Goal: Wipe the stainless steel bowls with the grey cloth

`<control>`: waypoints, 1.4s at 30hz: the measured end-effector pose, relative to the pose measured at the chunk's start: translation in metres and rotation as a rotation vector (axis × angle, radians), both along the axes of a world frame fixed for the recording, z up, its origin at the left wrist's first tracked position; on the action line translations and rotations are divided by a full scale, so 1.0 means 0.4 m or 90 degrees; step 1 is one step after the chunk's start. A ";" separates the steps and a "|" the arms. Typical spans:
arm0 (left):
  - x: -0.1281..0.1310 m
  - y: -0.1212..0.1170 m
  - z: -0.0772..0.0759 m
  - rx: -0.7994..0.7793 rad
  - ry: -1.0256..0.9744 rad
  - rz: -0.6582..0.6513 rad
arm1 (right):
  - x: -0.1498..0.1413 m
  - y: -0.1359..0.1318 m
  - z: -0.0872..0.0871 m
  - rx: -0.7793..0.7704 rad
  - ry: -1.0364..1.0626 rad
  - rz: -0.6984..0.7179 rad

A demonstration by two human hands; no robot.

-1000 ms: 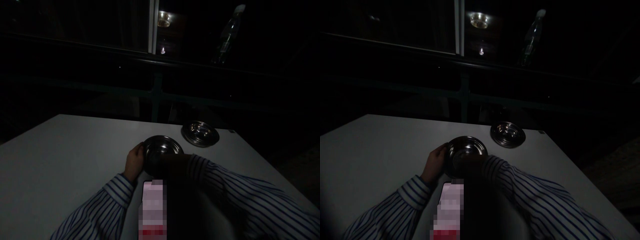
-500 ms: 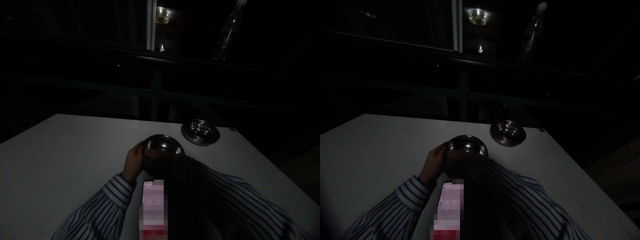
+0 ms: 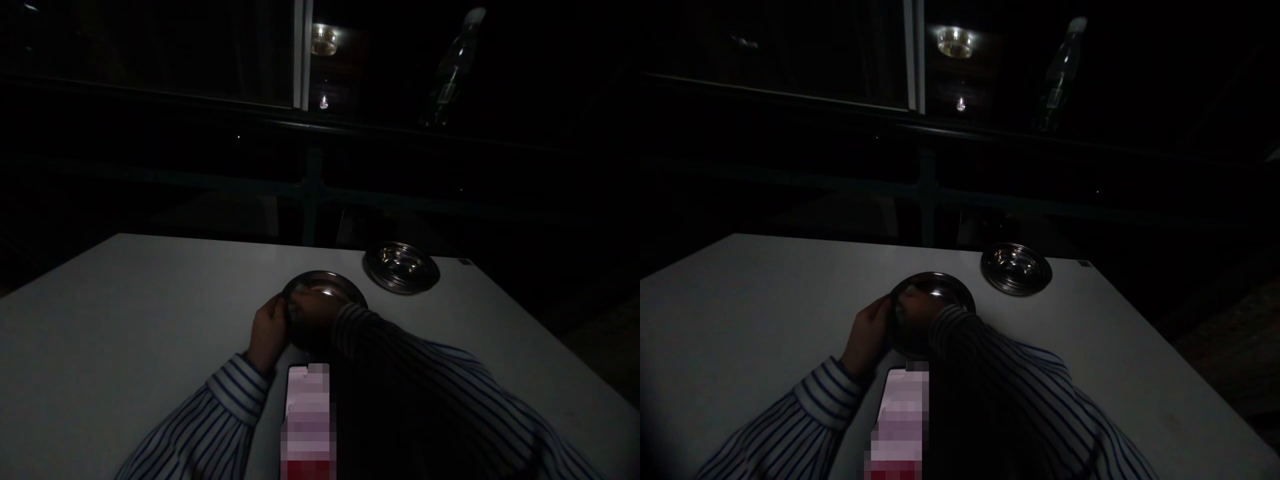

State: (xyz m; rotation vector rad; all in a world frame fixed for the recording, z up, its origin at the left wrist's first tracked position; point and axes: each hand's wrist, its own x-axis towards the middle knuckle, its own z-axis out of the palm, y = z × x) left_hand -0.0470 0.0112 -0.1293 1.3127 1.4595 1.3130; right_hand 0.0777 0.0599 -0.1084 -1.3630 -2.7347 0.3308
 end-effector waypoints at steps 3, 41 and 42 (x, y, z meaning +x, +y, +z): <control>0.006 -0.007 0.006 0.008 -0.010 0.000 | 0.041 0.020 0.021 -0.030 -0.061 -0.059; 0.004 -0.002 0.004 0.057 0.001 0.039 | 0.000 0.031 0.076 0.098 -0.017 0.081; 0.005 -0.002 0.005 0.059 0.000 0.035 | 0.017 0.042 0.075 0.102 -0.015 0.045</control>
